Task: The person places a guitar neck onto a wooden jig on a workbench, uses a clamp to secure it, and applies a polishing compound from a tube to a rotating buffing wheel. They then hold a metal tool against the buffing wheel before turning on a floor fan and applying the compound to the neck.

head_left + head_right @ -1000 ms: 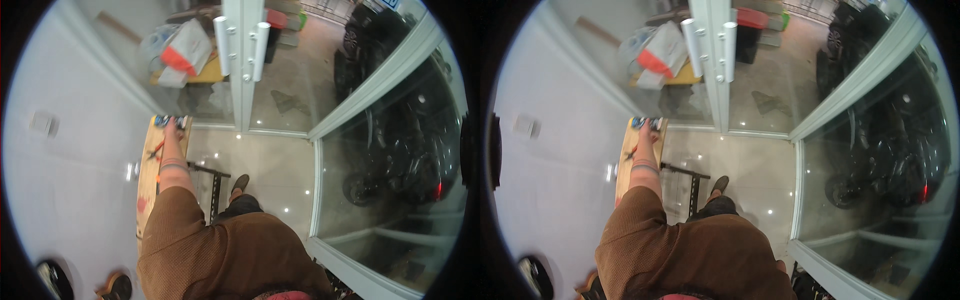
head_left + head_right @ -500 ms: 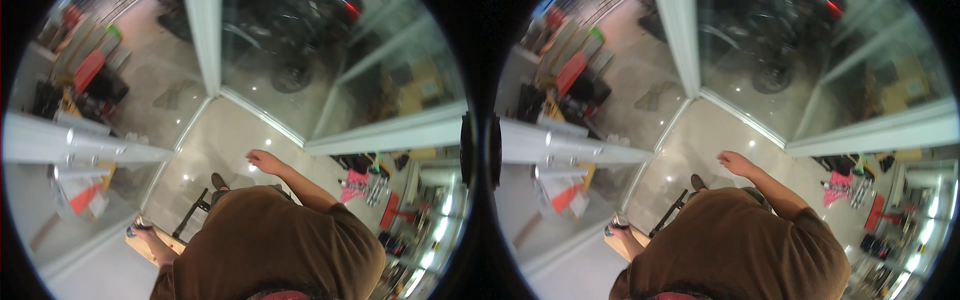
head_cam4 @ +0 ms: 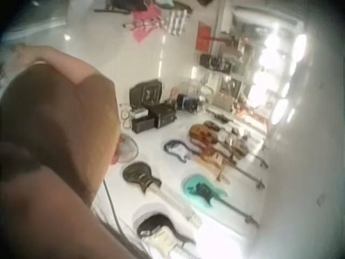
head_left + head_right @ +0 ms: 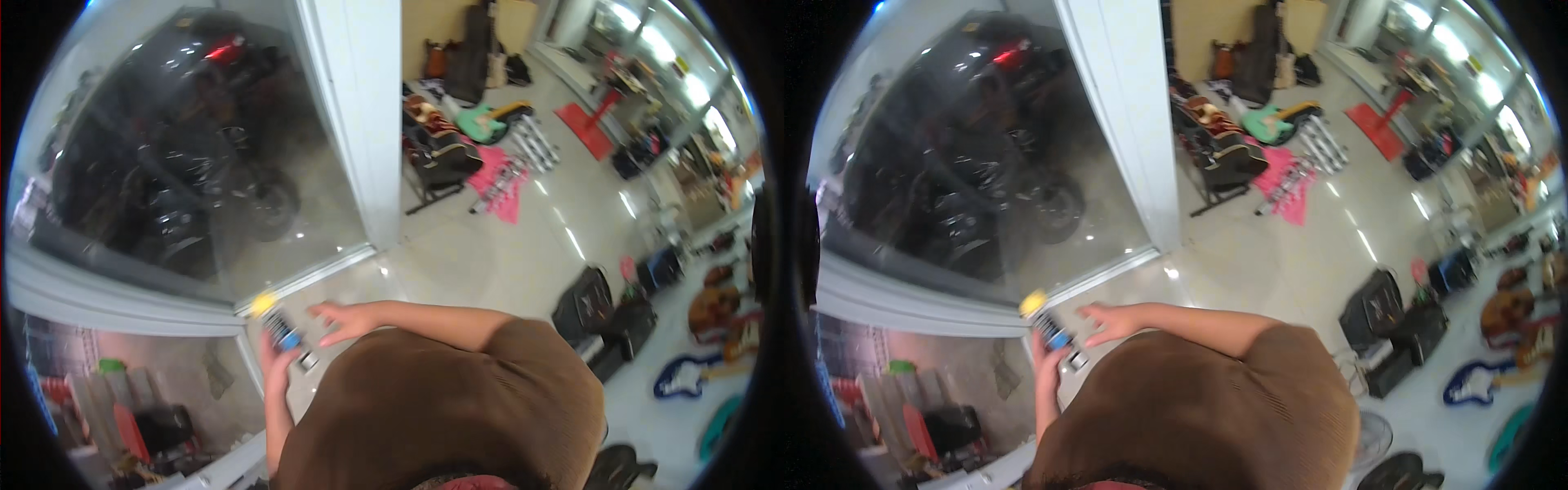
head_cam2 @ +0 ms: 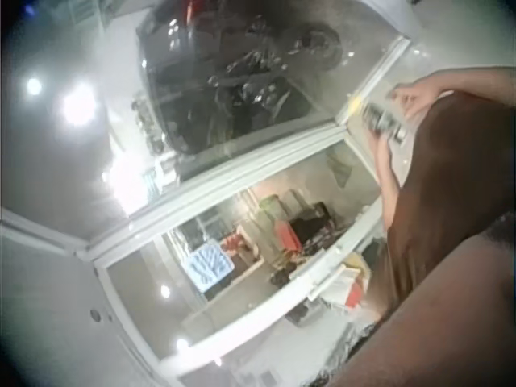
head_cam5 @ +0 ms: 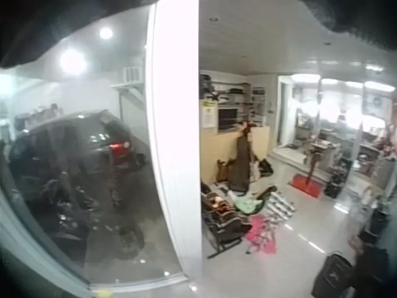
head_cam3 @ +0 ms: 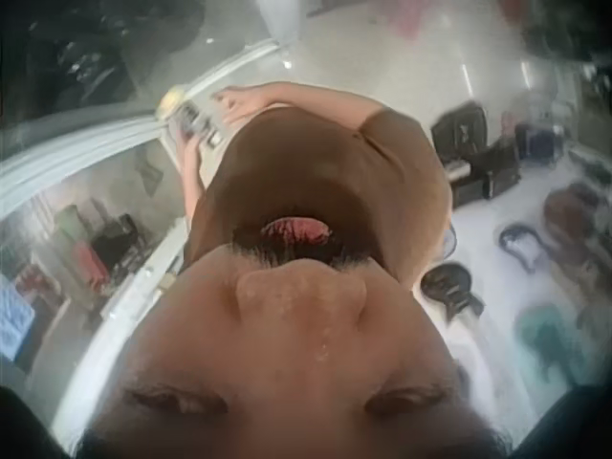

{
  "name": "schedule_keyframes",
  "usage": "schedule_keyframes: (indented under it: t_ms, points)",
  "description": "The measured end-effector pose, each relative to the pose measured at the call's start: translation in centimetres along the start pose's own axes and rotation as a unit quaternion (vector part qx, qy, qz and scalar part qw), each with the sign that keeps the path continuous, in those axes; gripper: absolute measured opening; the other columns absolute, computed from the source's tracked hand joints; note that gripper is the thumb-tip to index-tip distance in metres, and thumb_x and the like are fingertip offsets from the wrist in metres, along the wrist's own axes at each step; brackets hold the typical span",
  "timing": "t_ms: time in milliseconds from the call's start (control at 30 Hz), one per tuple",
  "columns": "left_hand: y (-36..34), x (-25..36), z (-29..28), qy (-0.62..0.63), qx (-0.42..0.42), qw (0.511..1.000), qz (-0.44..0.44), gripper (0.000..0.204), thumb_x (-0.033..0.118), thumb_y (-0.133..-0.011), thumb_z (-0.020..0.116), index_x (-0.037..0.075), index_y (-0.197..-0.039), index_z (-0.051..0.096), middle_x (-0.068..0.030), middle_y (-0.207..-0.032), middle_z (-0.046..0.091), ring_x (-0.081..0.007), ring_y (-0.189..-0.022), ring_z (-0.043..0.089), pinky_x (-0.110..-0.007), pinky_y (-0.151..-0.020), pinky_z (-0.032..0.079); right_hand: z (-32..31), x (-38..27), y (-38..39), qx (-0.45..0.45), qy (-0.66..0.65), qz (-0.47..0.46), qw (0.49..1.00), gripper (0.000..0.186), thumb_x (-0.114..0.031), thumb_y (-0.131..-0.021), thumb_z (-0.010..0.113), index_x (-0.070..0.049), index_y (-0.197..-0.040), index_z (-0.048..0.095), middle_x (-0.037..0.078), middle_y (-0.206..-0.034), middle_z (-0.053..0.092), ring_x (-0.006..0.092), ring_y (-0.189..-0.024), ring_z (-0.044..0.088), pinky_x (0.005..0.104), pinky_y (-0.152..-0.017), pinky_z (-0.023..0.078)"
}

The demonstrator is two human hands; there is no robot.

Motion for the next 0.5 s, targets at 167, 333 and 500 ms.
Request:
schedule_keyframes:
  t_ms: [167, 333, 500]
  points:
    - [-12.0, 6.9, 26.0, -0.291, -0.234, 0.906, 0.199, 0.075, 0.025, -0.079, 0.090, 0.004, -0.141, 0.054, -0.0162, -0.125, 0.055, -0.0327, -0.122, 0.060, -0.043, -0.104, 0.051, -12.7, 1.9, 16.1, 0.311, -0.203, 0.034, 0.928, 0.081, -0.037, -0.104, 0.070, -0.001, -0.164, 0.029, 0.018, -0.159, 0.047, 0.0282, -0.145, 0.051, 0.0449, -0.117, 0.046]
    - [-14.5, 9.6, 46.3, -0.217, -0.487, 0.809, 0.247, 0.061, 0.022, -0.094, 0.082, 0.005, -0.144, 0.054, -0.0109, -0.119, 0.059, -0.0226, -0.109, 0.063, -0.040, -0.095, 0.054, -19.1, 3.4, 31.6, 0.581, -0.395, -0.115, 0.703, 0.051, -0.031, -0.104, 0.072, -0.003, -0.142, 0.052, 0.011, -0.125, 0.069, 0.0195, -0.112, 0.070, 0.0377, -0.098, 0.057]
    - [-20.2, 6.5, 60.6, -0.323, -0.649, 0.685, 0.077, 0.039, 0.022, -0.101, 0.073, 0.006, -0.136, 0.065, -0.0088, -0.109, 0.072, -0.0250, -0.101, 0.069, -0.040, -0.094, 0.055, -23.2, 10.8, 43.4, 0.777, -0.394, -0.056, 0.487, 0.042, -0.032, -0.102, 0.076, -0.005, -0.127, 0.058, 0.005, -0.095, 0.069, 0.0165, -0.081, 0.070, 0.0335, -0.073, 0.059]
Point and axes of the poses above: each hand's wrist, its own y-axis away from the middle knuckle, its own z-axis out of the palm, x = y × z, the point moved 3 cm from there along -y, towards the middle knuckle
